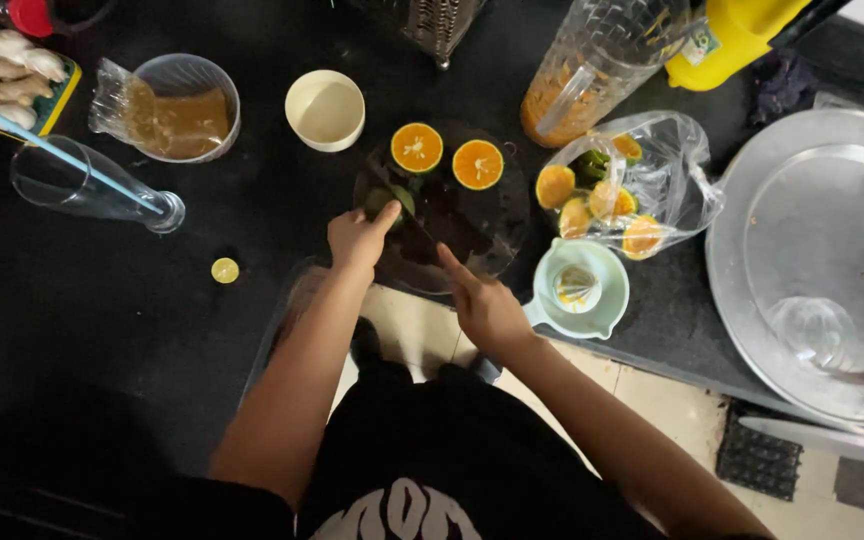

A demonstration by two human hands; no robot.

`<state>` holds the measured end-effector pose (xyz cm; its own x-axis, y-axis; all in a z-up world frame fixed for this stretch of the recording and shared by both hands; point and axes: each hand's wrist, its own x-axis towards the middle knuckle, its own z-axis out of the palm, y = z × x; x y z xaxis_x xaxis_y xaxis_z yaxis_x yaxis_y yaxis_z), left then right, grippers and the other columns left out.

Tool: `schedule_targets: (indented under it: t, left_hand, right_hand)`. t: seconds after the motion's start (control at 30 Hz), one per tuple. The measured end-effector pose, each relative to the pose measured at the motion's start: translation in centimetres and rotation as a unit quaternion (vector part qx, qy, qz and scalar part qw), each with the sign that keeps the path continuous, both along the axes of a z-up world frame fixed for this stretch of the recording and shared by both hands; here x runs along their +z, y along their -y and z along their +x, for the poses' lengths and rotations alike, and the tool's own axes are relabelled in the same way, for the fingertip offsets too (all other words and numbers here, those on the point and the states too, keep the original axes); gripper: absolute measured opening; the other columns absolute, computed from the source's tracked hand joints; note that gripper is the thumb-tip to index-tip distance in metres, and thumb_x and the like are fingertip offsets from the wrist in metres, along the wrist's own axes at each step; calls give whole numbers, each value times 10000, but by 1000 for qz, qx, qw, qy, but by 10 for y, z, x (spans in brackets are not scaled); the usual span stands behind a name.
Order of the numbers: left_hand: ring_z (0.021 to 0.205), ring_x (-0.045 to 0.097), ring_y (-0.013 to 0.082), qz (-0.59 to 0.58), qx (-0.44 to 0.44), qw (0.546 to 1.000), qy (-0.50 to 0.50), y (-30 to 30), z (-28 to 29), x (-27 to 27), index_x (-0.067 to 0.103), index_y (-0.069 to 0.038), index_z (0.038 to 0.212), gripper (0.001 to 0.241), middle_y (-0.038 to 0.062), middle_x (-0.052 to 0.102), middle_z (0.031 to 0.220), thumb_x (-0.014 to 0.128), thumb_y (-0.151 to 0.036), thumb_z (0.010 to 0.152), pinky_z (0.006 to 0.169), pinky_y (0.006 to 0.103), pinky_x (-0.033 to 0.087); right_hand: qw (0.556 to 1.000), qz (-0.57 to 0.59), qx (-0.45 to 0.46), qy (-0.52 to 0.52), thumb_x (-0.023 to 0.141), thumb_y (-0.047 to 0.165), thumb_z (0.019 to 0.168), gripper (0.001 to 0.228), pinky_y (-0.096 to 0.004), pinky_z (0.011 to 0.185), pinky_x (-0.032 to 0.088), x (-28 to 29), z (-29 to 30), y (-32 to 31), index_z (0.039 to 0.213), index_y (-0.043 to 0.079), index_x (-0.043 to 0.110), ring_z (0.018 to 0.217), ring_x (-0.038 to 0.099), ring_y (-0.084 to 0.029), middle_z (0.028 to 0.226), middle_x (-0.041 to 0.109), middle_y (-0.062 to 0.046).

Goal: Squeezing oranges using a manual juicer and pouring the juice into a pitcher.

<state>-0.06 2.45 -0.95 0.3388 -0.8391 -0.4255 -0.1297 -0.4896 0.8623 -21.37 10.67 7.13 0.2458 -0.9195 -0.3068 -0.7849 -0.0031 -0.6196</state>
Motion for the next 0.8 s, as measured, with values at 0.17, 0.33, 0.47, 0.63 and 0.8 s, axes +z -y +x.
schedule_targets:
  t: [0.17, 0.33, 0.47, 0.63, 0.8]
  left_hand:
    - [1088, 606, 295, 11, 18, 998, -53, 4, 7, -13, 444, 31, 1065, 730, 170, 537, 1053, 902, -506, 878, 960, 485, 506]
    - [821, 750, 274, -19, 10, 1000, -21, 10, 10, -62, 645, 8, 809, 560, 163, 713, 821, 916, -480, 843, 742, 439, 574]
    - [891, 766, 336, -8, 8, 999, -32, 4, 16, -48, 621, -17, 779, 573, 152, 694, 816, 909, -505, 868, 804, 481, 590]
    - [904, 775, 358, -28, 11, 996, -86, 3, 22, -51, 530, 154, 1314, 787, 257, 680, 941, 908, -397, 897, 837, 447, 637]
    - [1150, 699, 400, -27, -62, 992, -102, -23, 25, 11, 220, 56, 1628, 785, 375, 498, 1394, 672, -284, 1085, 1019, 505, 592]
  right_hand:
    - [999, 11, -5, -36, 530, 302, 1006, 590, -582, 892, 608, -8, -20, -20, 1554, 503, 450, 961, 725, -482, 1044, 752, -196]
    - [998, -2, 4, -61, 531, 319, 1020, 571, -600, 857, 603, -29, -22, -32, 1569, 456, 454, 911, 722, -508, 953, 732, -240]
    - [998, -47, 14, -45, 502, 308, 1029, 586, -595, 809, 612, -45, -18, -36, 1582, 483, 419, 876, 727, -495, 927, 719, -236]
    - [998, 15, -3, -63, 511, 318, 1029, 588, -597, 871, 601, -20, -54, -69, 1574, 515, 412, 950, 717, -476, 1013, 719, -192]
    - [992, -70, -101, 15, 640, 225, 956, 506, -599, 785, 613, 40, -69, -91, 1445, 353, 634, 986, 729, -445, 1140, 765, -154]
